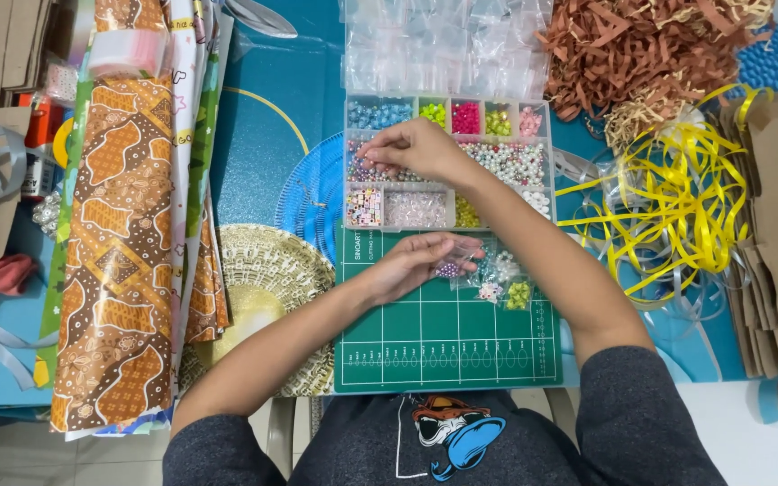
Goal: Sorting and organizing various colored beads from small bags and a work surface into a partitioned storage container.
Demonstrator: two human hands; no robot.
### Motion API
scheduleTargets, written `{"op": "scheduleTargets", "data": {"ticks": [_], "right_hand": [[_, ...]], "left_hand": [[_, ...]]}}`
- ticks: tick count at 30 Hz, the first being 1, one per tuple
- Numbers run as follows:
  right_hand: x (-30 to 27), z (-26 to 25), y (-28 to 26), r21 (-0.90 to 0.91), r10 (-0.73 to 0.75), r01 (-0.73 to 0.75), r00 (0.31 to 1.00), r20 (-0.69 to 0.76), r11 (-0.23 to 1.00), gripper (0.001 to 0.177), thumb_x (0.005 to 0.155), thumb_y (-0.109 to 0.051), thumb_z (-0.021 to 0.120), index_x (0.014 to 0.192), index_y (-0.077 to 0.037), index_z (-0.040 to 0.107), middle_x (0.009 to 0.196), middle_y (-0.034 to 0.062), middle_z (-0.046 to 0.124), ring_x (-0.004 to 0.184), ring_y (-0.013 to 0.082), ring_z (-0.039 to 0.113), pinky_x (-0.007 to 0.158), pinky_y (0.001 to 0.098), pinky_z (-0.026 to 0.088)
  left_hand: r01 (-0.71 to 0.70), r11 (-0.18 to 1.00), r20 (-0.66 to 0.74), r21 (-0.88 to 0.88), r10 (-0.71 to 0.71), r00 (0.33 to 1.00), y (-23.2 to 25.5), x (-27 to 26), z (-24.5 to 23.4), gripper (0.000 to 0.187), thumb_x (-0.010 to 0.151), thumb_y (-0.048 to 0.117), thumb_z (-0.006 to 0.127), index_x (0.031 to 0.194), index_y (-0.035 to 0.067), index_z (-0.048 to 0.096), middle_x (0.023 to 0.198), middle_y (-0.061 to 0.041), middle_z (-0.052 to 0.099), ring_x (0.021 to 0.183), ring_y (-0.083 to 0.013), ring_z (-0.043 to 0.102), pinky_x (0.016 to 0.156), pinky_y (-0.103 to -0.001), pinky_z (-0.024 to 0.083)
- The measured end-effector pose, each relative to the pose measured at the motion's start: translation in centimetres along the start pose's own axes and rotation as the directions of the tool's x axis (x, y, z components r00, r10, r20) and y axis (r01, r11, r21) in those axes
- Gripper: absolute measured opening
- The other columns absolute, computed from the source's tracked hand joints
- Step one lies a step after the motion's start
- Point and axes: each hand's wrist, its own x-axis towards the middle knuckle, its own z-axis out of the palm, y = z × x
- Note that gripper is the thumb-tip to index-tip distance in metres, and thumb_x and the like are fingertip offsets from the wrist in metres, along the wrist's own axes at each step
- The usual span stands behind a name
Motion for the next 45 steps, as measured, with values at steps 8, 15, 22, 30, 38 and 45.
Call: {"op": "scheduleTargets", "data": {"ticks": [8, 15, 22, 30, 38, 45], "right_hand": [[0.0, -1.0, 0.7, 0.149, 0.01, -0.013, 1.0, 0.018, 0.989, 0.021, 0.099, -0.007, 0.065, 0.117, 0.0, 0.071, 0.104, 0.0163, 0.077, 0.087, 0.0094, 0.074, 0.077, 0.0197, 0.065], [-1.2, -1.3, 0.0, 0.299, 0.042, -0.055, 0.998, 0.05, 0.953, 0.026, 0.099, -0.009, 0.064, 0.122, 0.003, 0.068, 0.109, 0.0175, 0.076, 0.09, 0.0103, 0.076, 0.08, 0.0201, 0.065], [-2.2, -1.2, -0.1, 0.004, -0.086, 0.086, 0.992, -0.096, 0.996, 0.021, 0.095, -0.02, 0.073, 0.115, -0.014, 0.075, 0.101, 0.0004, 0.077, 0.089, 0.0031, 0.069, 0.075, 0.0164, 0.057], [-2.8, -0.6, 0.9, -0.234, -0.222, 0.173, 0.954, -0.2, 0.957, 0.017, 0.087, -0.023, 0.085, 0.103, -0.021, 0.079, 0.089, -0.0026, 0.077, 0.081, 0.0086, 0.067, 0.072, 0.0224, 0.052], [-4.5, -1.8, 2.4, -0.487, -0.396, 0.245, 0.888, -0.234, 0.838, 0.013, 0.095, -0.023, 0.079, 0.106, -0.015, 0.08, 0.09, 0.0095, 0.076, 0.084, 0.0224, 0.072, 0.068, 0.0316, 0.058], [-7.7, -2.0, 2.0, -0.581, -0.49, 0.293, 0.845, -0.214, 0.759, 0.022, 0.099, -0.011, 0.071, 0.121, -0.009, 0.075, 0.099, 0.0127, 0.077, 0.092, 0.0268, 0.072, 0.082, 0.0375, 0.057]], "left_hand": [[0.008, 1.0, 0.007, 0.012, -0.008, 1.0, 0.1, 0.0, 0.0, 0.045, 0.106, 0.03, 0.052, 0.135, -0.005, 0.055, 0.135, -0.023, 0.061, 0.117, -0.026, 0.067, 0.104, -0.037, 0.051], [0.016, 1.0, 0.018, 0.017, -0.016, 1.0, 0.2, 0.0, -0.1, 0.046, 0.107, 0.032, 0.05, 0.136, -0.003, 0.055, 0.134, -0.023, 0.061, 0.118, -0.0269, 0.066, 0.105, -0.039, 0.051], [0.003, 1.0, 0.006, 0.01, -0.003, 1.0, 0.4, -0.1, 0.3, 0.047, 0.106, 0.031, 0.052, 0.136, -0.004, 0.055, 0.134, -0.023, 0.061, 0.117, -0.0273, 0.066, 0.104, -0.038, 0.052], [-0.011, 1.0, -0.015, 0.001, 0.011, 1.0, 0.3, -0.1, 0.4, 0.049, 0.104, 0.032, 0.054, 0.136, -0.005, 0.055, 0.131, -0.022, 0.063, 0.116, -0.0249, 0.067, 0.102, -0.036, 0.053], [-0.01, 1.0, -0.006, 0.004, 0.01, 1.0, 0.5, -0.1, 0.5, 0.048, 0.105, 0.031, 0.053, 0.135, -0.006, 0.055, 0.133, -0.025, 0.062, 0.115, -0.0278, 0.067, 0.103, -0.039, 0.051], [0.001, 1.0, -0.014, 0.023, -0.001, 1.0, 0.1, -0.1, 0.1, 0.048, 0.104, 0.031, 0.053, 0.135, -0.006, 0.055, 0.132, -0.023, 0.062, 0.114, -0.0269, 0.067, 0.103, -0.039, 0.05]]}}
